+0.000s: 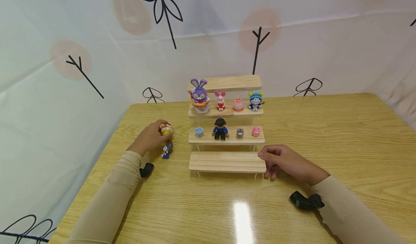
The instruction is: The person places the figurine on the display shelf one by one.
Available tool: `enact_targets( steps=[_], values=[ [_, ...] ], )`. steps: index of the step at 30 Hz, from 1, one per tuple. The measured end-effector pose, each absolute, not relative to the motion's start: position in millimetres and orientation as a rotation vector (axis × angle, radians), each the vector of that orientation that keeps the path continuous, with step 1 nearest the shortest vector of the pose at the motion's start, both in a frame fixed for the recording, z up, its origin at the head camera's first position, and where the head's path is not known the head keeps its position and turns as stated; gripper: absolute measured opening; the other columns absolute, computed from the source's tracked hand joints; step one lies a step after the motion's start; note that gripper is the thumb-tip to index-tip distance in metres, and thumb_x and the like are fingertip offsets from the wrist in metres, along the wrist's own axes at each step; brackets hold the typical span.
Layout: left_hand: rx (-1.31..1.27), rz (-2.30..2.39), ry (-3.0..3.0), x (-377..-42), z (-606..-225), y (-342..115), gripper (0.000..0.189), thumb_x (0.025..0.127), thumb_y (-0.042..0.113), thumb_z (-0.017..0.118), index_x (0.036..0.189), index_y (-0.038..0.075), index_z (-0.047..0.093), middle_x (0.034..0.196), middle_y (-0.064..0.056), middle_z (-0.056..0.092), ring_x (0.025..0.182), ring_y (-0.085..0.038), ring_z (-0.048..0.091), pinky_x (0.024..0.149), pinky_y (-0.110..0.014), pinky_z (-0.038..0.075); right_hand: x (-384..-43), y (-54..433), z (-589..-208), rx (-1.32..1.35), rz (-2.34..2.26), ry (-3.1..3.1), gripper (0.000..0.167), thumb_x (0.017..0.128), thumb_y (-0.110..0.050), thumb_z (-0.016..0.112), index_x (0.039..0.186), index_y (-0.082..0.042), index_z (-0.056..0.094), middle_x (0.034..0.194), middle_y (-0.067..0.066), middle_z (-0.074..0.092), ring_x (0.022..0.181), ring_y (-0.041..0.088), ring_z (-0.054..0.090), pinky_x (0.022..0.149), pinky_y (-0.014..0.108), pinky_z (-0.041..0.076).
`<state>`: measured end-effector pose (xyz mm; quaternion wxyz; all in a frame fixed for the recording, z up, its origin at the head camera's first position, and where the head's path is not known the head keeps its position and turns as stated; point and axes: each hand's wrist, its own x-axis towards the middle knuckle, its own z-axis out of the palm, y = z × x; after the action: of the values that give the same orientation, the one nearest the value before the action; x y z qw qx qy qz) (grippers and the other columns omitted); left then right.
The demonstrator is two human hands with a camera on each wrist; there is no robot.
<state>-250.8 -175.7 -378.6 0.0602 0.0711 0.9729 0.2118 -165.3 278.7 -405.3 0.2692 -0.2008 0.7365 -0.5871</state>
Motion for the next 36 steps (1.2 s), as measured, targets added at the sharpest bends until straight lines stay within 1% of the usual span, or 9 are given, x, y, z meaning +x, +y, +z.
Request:
enact_targets(
  steps=[5,10,16,23,25,27,31,34,36],
  values=[
    [0.238,0.668,2.942,-251.7,-379.1,-175.6,0.055,0.098,0.037,0.061,0.146,0.016,0.045,0.128,-0.014,0.063,0.104,-0.028,0.065,0.088,-0.046,0.056,-165.2,279.3,-404.9,-0.534,-1.579,1.983,0.024,0.111,-0.021,0.038,0.113,-0.006,0.057,0.075,0.005,0.063,0.071,0.028,0.07,0.064,0.04,0.06],
    [0.248,0.683,2.941,-252.1,-380.2,-175.7,0.055,0.097,0.033,0.063,0.146,0.016,0.045,0.132,-0.016,0.061,0.107,-0.03,0.064,0.091,-0.047,0.055,-165.4,279.3,-404.9,-0.534,-1.577,1.984,0.024,0.111,-0.02,0.038,0.113,-0.006,0.057,0.075,0.006,0.063,0.071,0.028,0.07,0.064,0.041,0.06],
    [0.264,0.705,2.94,-252.8,-381.3,-176.8,0.051,0.099,0.033,0.062,0.143,0.014,0.046,0.127,-0.016,0.063,0.104,-0.028,0.065,0.09,-0.046,0.056,-165.3,279.4,-405.1,-0.55,-1.572,1.993,0.024,0.111,-0.02,0.038,0.112,-0.005,0.056,0.075,0.006,0.064,0.071,0.028,0.07,0.063,0.04,0.06],
    [0.272,0.738,2.957,-251.4,-379.7,-176.3,0.049,0.098,0.032,0.063,0.141,0.013,0.048,0.119,-0.014,0.065,0.1,-0.027,0.065,0.086,-0.044,0.056,-165.0,279.4,-405.3,-0.545,-1.573,1.992,0.024,0.111,-0.02,0.037,0.112,-0.005,0.056,0.074,0.006,0.064,0.071,0.028,0.07,0.064,0.04,0.06],
    [0.269,0.743,2.969,-251.3,-379.3,-176.1,0.049,0.097,0.033,0.064,0.14,0.013,0.049,0.117,-0.014,0.064,0.097,-0.027,0.064,0.083,-0.044,0.056,-164.9,279.2,-405.1,-0.543,-1.57,1.992,0.024,0.111,-0.021,0.038,0.112,-0.005,0.056,0.074,0.006,0.064,0.072,0.029,0.07,0.064,0.04,0.06],
    [0.266,0.756,2.989,-251.4,-378.6,-176.1,0.049,0.097,0.034,0.064,0.14,0.014,0.049,0.118,-0.014,0.064,0.093,-0.026,0.063,0.08,-0.042,0.055,-165.0,279.1,-405.0,-0.54,-1.568,1.993,0.024,0.111,-0.021,0.037,0.112,-0.005,0.055,0.074,0.006,0.063,0.072,0.029,0.07,0.065,0.04,0.06],
    [0.258,0.814,3.057,-252.5,-377.3,-175.9,0.05,0.096,0.033,0.065,0.14,0.017,0.048,0.122,-0.012,0.062,0.079,-0.023,0.06,0.068,-0.036,0.052,-165.2,279.0,-404.7,-0.54,-1.568,1.99,0.024,0.111,-0.021,0.037,0.112,-0.004,0.055,0.075,0.006,0.064,0.071,0.028,0.07,0.065,0.04,0.06],
    [0.276,0.894,3.116,-253.6,-376.3,-175.2,0.051,0.096,0.031,0.066,0.141,0.018,0.048,0.122,-0.01,0.061,0.073,-0.02,0.058,0.059,-0.033,0.048,-165.1,278.5,-403.9,-0.541,-1.57,1.982,0.025,0.111,-0.021,0.037,0.112,-0.004,0.055,0.077,0.007,0.067,0.071,0.026,0.07,0.064,0.039,0.06],
    [0.313,0.955,3.156,-254.0,-375.6,-174.5,0.051,0.096,0.03,0.067,0.141,0.018,0.048,0.122,-0.009,0.061,0.074,-0.018,0.058,0.057,-0.031,0.048,-165.0,278.2,-403.1,-0.541,-1.571,1.981,0.025,0.111,-0.021,0.037,0.111,-0.004,0.056,0.077,0.007,0.068,0.072,0.026,0.07,0.063,0.039,0.059]
  ],
)
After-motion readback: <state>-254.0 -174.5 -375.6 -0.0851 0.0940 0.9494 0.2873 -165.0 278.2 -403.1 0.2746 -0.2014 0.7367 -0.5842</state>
